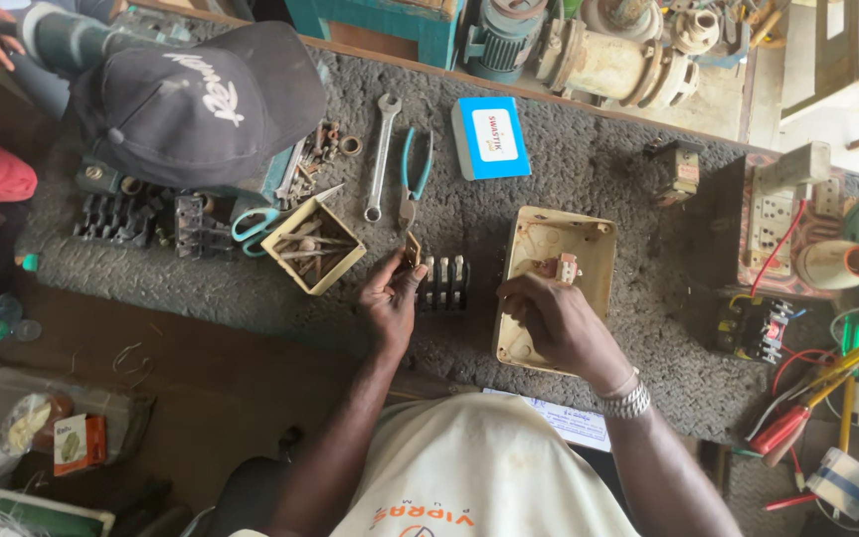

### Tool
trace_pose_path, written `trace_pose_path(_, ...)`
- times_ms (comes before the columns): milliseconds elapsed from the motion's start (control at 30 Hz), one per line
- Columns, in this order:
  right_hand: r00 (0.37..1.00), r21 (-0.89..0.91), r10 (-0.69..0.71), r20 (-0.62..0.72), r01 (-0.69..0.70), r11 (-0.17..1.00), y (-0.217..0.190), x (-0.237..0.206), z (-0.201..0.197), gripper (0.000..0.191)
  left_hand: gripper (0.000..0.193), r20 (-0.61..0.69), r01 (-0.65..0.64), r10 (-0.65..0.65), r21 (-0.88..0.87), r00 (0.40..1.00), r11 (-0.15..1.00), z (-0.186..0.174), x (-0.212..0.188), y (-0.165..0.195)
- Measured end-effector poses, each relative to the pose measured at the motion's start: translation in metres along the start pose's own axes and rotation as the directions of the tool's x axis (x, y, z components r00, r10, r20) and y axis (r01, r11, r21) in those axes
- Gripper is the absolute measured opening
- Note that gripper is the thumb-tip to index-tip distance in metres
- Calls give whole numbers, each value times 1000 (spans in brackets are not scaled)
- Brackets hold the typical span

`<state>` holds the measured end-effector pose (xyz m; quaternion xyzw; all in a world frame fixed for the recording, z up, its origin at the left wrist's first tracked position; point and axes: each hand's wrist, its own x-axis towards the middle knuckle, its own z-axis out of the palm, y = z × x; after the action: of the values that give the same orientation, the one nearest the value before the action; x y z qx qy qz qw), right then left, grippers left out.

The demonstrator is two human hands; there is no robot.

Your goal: The person assembles a small electrical component, likely a terminal block, by inserting metal pieces and tightening them with a screwdriver. They then place the component into a plastic housing and continue to manipulate other small parts and tools on the workbench.

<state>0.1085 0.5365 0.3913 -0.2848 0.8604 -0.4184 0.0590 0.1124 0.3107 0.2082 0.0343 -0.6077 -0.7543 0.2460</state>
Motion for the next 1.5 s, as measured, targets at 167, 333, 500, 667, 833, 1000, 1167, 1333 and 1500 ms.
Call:
trace_pose_path(167,988,63,137,-68,-133,989,-5,-23,6,23,34,23,-135,133,108,991,985,13,3,3)
trace_pose_path(333,905,288,424,-34,-397,871,15,-42,33,12,35,-29,11,-7,136,1000,991,15,14,4)
trace_pose_path(500,911,686,407,70,-340,643,28,-49,48,25,36,-205,185,-192,-54,960,981,22,26,11)
trace_pose_path(667,854,609,511,102,-459,647,22,-52,46,33,37,-186,181,-189,-64,964,981,35,35,28)
trace_pose_path(833,918,562,396,-30,-312,766,19,-50,47,27,32,-110,120,-130,-88,985,989,54,35,45)
trace_pose_path(1000,945,519,294,-141,-183,835,24,-53,50,19,33,-41,22,-23,-25,999,999,68,32,55)
trace_pose_path(1167,921,702,366,-133,-173,690,31,-52,61,7,33,1,-105,106,153,994,983,72,29,59)
trace_pose_path(1333,906,692,397,-148,-192,696,35,-54,67,5,33,27,-158,156,114,987,981,74,27,57)
trace_pose_path(1500,901,647,411,-137,-233,726,34,-51,64,5,33,18,-203,202,139,979,969,80,23,58)
